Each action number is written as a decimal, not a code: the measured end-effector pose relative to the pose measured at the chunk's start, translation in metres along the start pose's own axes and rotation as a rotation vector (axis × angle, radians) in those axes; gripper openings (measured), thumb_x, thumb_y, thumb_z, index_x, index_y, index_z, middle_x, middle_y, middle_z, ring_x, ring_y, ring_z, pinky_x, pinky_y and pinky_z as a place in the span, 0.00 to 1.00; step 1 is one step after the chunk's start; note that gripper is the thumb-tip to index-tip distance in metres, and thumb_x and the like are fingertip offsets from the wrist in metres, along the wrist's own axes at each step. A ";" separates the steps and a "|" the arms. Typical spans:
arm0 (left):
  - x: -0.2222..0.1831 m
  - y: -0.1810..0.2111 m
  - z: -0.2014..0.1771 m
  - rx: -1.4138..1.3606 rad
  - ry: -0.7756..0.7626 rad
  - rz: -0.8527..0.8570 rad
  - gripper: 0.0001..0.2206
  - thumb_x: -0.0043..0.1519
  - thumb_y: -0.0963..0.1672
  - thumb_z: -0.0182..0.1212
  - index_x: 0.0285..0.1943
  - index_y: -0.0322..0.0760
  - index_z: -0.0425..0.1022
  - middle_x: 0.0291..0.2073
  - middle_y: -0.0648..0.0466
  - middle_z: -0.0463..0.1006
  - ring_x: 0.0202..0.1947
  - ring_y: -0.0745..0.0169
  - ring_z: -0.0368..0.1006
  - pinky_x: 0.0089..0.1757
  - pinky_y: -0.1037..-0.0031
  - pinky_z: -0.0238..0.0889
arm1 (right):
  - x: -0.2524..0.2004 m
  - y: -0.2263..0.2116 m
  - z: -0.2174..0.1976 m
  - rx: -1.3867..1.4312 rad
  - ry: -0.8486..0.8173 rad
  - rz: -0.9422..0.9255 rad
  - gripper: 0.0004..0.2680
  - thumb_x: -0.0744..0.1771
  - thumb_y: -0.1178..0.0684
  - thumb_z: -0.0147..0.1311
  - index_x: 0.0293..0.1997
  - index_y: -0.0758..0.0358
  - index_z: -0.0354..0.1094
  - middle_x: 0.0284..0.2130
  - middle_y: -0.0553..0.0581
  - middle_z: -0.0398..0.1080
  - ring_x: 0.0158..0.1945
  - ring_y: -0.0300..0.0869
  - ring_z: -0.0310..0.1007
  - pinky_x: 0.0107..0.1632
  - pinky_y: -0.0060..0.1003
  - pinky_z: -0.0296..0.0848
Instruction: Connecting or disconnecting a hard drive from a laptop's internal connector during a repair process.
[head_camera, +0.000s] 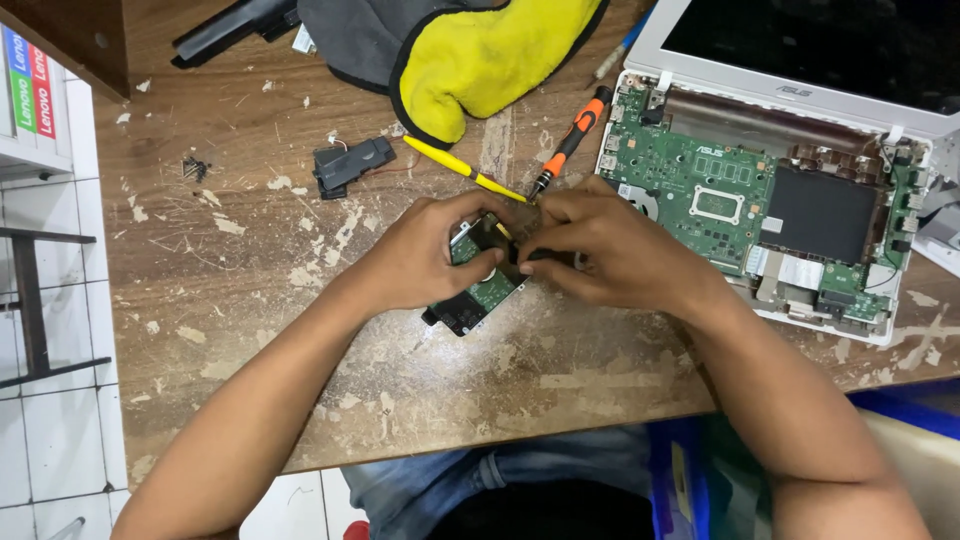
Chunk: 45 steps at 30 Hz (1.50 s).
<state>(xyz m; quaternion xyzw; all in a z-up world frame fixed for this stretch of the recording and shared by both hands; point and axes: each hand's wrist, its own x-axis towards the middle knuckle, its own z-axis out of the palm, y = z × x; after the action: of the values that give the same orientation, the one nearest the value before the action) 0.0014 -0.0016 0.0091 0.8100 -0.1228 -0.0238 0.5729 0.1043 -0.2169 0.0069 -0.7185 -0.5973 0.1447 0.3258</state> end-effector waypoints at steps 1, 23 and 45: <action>0.000 0.000 0.001 -0.002 -0.003 0.001 0.14 0.56 0.37 0.61 0.52 0.30 0.75 0.31 0.40 0.82 0.29 0.50 0.79 0.36 0.64 0.70 | 0.001 -0.002 -0.001 0.000 0.001 0.003 0.02 0.65 0.57 0.63 0.37 0.58 0.80 0.22 0.50 0.61 0.26 0.45 0.65 0.45 0.42 0.63; -0.002 -0.009 0.005 -0.042 0.023 -0.003 0.19 0.49 0.38 0.74 0.48 0.33 0.74 0.34 0.40 0.83 0.35 0.50 0.81 0.39 0.63 0.74 | 0.001 0.001 0.002 0.095 0.068 -0.020 0.02 0.65 0.59 0.62 0.37 0.65 0.78 0.29 0.57 0.73 0.31 0.49 0.73 0.44 0.43 0.65; -0.004 -0.014 0.006 -0.039 0.009 0.034 0.20 0.48 0.38 0.77 0.46 0.32 0.72 0.33 0.41 0.82 0.35 0.47 0.80 0.39 0.59 0.72 | 0.003 -0.004 -0.002 0.241 0.090 -0.032 0.03 0.65 0.62 0.62 0.39 0.67 0.78 0.30 0.63 0.77 0.35 0.53 0.76 0.42 0.45 0.69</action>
<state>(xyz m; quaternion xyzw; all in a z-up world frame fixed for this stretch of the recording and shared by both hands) -0.0008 -0.0022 -0.0068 0.7966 -0.1337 -0.0130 0.5894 0.1029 -0.2142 0.0119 -0.6704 -0.5717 0.1779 0.4382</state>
